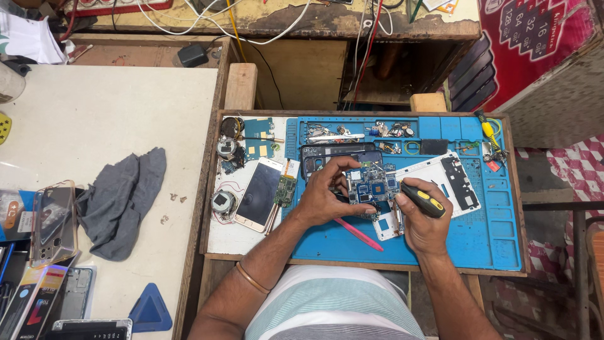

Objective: The person works at a repair bench on a disassembled smartphone, using a screwdriver to unscrew and pry components from the phone motherboard. They lift the board out of the phone frame, reposition it, and continue unscrewing and adjusting small board components by hand and with the screwdriver.

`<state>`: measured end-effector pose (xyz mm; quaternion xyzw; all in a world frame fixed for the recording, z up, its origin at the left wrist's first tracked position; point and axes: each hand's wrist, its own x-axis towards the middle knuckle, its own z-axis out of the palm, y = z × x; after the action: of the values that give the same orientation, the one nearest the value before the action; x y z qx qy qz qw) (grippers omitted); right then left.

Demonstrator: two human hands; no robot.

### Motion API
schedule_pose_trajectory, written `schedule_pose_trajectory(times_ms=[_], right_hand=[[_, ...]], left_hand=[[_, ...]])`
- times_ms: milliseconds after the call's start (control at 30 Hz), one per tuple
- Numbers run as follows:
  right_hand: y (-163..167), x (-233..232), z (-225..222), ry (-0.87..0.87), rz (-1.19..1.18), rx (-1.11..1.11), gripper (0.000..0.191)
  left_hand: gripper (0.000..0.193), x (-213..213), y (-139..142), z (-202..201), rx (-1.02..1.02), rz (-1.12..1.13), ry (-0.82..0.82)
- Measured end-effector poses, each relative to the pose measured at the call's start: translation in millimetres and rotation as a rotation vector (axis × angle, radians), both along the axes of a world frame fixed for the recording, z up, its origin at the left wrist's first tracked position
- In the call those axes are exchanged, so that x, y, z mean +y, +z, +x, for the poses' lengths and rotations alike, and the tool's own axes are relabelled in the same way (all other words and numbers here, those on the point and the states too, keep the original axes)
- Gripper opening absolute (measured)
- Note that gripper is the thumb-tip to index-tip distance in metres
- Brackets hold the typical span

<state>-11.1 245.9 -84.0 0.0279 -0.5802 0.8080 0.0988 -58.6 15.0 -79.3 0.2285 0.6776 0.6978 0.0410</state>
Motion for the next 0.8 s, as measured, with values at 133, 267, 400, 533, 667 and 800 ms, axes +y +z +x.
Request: schedule_pose_trajectory(times_ms=[133,267,400,533,667,800], right_hand=[[-0.7,-0.4,0.5,0.004,0.0,0.003,0.034],[-0.9,-0.5,0.5,0.0,0.001,-0.004,0.035],[-0.5,-0.1,0.7,-0.005,-0.001,-0.014,0.035],[0.2,0.2,0.6,-0.006,0.001,0.002,0.035],[0.8,-0.1,0.8,-0.009,0.002,0.002,0.035],[0.4,-0.1,0.8,-0.008,-0.004,0.0,0.035]], left_hand=[[0.081,-0.3,0.9,0.7,0.008,-0.031,0.022],[0.08,-0.4,1.5,1.3,0.029,-0.028,0.035],[0.08,0.4,1.8,1.6,0.03,0.009,0.027],[0.082,0.7,2.4,1.1,0.007,0.0,0.021],[0.083,0.2,2.9,1.8,0.012,0.024,0.021],[0.085,0.5,2.9,1.7,0.022,0.018,0.046]])
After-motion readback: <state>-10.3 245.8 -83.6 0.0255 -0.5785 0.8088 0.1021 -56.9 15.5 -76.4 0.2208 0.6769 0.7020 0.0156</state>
